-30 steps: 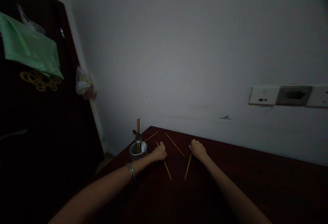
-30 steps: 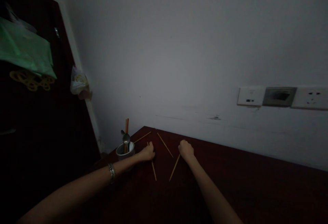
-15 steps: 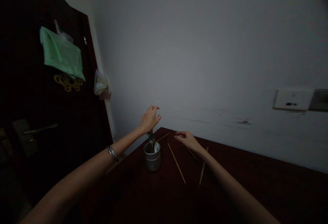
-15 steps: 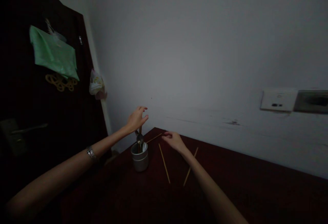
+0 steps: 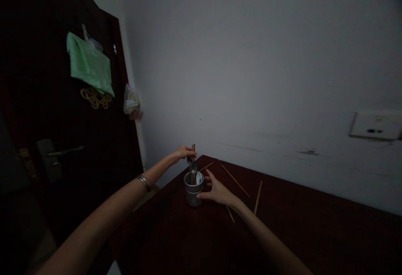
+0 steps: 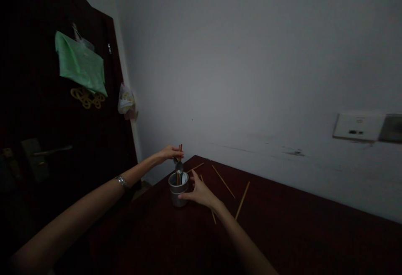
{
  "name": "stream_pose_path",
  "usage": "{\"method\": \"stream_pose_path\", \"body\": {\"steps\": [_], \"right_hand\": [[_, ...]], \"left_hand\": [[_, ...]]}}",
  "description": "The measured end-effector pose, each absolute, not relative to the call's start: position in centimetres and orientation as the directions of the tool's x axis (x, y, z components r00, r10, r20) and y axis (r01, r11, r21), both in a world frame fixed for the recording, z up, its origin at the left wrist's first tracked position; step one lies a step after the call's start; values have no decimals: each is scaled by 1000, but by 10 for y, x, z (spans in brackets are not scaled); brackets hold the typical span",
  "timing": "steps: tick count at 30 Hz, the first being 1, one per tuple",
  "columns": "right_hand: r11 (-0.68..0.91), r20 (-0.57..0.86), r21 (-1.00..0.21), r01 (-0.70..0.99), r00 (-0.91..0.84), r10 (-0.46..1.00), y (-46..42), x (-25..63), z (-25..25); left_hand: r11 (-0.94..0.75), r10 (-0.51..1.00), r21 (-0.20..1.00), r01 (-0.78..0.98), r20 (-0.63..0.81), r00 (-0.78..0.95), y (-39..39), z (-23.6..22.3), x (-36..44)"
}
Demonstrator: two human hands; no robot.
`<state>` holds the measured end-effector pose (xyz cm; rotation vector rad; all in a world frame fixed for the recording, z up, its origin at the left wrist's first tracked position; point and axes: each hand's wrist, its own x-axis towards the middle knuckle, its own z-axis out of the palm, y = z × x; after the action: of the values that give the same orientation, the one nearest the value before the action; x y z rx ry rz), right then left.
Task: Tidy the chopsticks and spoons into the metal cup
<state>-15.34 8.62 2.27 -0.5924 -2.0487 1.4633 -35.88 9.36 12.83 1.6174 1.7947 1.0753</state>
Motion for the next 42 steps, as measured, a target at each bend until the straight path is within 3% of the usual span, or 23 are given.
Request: {"method": "stream_pose_path", "body": {"steps": [5,10,23,36,42], "right_hand": [[361,278,-931,-50,-737,616,90,-170,1],[475,368,-879,-38,-687,626,93,-180,-14],[452,338,-892,-21,-694,635,91,-177,-12],[454,345,-890,-40,-710,614,91,-177,-12],[501,206,-848,172,-765,611,97,-146,9]], "left_hand": [[63,990,867,495,9,-141,98,130,-356],[63,991,905,421,-7,-133,97,138,-354],[-140,974,882,451,204,-96,93,192,-357],[-322,918,887,331,379,-121,62,254,-340],[-383,913,893,235,404,-48,35,274,-324]]}}
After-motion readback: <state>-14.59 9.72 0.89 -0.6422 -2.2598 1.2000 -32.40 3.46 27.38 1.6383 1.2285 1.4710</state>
